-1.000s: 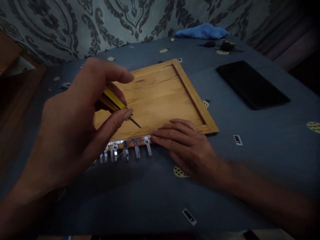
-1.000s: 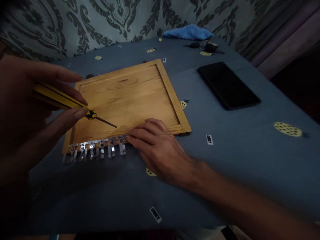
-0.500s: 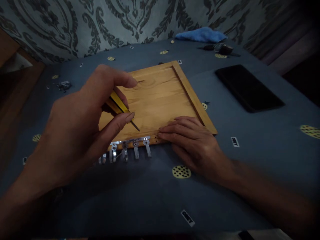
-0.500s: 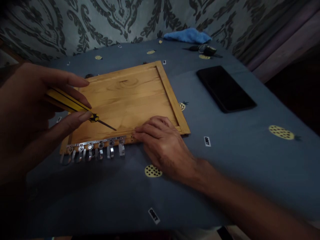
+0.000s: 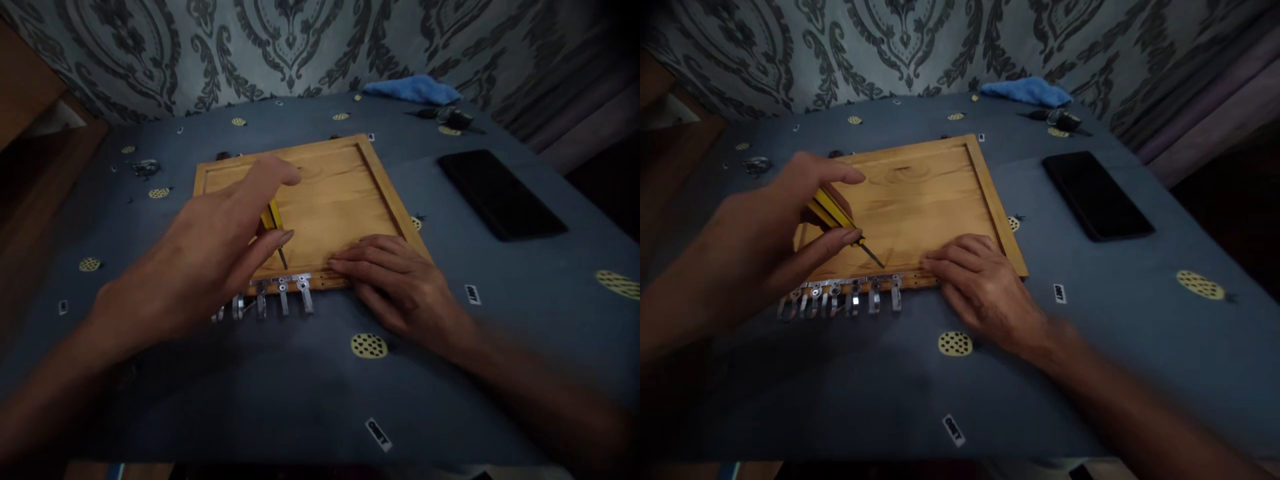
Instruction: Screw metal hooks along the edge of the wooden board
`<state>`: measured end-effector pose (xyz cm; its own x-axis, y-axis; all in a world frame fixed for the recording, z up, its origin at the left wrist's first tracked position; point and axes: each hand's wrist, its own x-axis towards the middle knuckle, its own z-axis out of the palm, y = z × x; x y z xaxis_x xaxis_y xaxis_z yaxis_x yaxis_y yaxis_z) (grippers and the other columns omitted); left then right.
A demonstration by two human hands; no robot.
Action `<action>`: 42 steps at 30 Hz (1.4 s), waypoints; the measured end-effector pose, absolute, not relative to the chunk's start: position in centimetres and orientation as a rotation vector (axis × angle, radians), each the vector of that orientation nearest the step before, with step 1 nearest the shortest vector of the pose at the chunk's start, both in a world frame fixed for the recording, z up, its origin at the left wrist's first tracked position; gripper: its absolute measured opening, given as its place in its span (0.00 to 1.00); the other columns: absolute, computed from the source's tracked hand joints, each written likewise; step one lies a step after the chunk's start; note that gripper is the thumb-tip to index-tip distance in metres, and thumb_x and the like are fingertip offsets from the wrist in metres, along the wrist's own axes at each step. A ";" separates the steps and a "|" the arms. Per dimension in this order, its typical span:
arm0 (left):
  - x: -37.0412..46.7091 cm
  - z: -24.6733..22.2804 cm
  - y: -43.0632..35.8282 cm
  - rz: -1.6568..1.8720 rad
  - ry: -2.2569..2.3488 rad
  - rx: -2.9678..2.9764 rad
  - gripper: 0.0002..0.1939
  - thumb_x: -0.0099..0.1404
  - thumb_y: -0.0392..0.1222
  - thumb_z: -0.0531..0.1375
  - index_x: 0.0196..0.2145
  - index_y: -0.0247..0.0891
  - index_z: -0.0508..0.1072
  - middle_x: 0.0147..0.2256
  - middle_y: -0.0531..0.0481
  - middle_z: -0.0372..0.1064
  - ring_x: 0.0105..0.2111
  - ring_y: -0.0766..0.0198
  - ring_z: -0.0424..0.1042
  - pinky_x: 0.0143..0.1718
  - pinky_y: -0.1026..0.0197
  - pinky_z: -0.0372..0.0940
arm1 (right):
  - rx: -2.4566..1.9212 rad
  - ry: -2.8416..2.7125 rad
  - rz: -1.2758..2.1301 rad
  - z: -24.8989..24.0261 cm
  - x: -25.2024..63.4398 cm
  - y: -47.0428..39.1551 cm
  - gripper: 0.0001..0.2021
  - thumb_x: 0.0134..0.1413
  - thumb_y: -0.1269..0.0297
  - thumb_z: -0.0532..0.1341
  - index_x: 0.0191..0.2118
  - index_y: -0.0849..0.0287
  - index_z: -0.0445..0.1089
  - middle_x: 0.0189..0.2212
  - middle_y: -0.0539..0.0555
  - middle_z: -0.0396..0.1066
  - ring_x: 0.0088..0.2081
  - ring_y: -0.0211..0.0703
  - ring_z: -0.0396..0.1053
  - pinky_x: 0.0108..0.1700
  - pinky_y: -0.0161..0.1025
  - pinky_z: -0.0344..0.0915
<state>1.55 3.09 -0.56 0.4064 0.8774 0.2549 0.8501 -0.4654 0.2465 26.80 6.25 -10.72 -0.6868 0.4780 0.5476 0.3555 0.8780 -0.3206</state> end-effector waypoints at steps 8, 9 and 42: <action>1.7 -0.5 3.0 0.504 1.491 2.509 0.19 0.72 0.41 0.52 0.59 0.46 0.58 0.44 0.50 0.71 0.34 0.62 0.72 0.35 0.61 0.66 | -0.770 -2.268 0.606 -8.3 24.9 6.3 0.21 0.65 0.70 0.59 0.62 0.57 0.64 0.45 0.57 0.77 0.39 0.41 0.76 0.37 0.37 0.74; 1.7 -0.4 3.1 0.514 1.486 2.494 0.20 0.71 0.40 0.52 0.59 0.45 0.58 0.42 0.51 0.71 0.32 0.62 0.71 0.34 0.61 0.66 | -0.762 -2.278 0.670 -7.8 24.3 6.2 0.24 0.65 0.68 0.59 0.65 0.56 0.61 0.47 0.57 0.76 0.39 0.40 0.76 0.36 0.37 0.74; -6.4 -0.5 8.1 0.771 1.515 2.200 0.15 0.64 0.40 0.56 0.48 0.36 0.66 0.32 0.51 0.71 0.30 0.63 0.73 0.32 0.61 0.64 | -0.935 -2.569 0.531 -8.9 20.5 9.7 0.10 0.62 0.71 0.58 0.41 0.61 0.78 0.34 0.56 0.77 0.35 0.43 0.73 0.37 0.36 0.62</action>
<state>-6.37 8.09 -0.52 0.2767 0.9325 0.2320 0.7362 -0.3608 0.5725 20.46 9.71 -8.87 -0.7187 0.6666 0.1978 0.5337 0.7112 -0.4575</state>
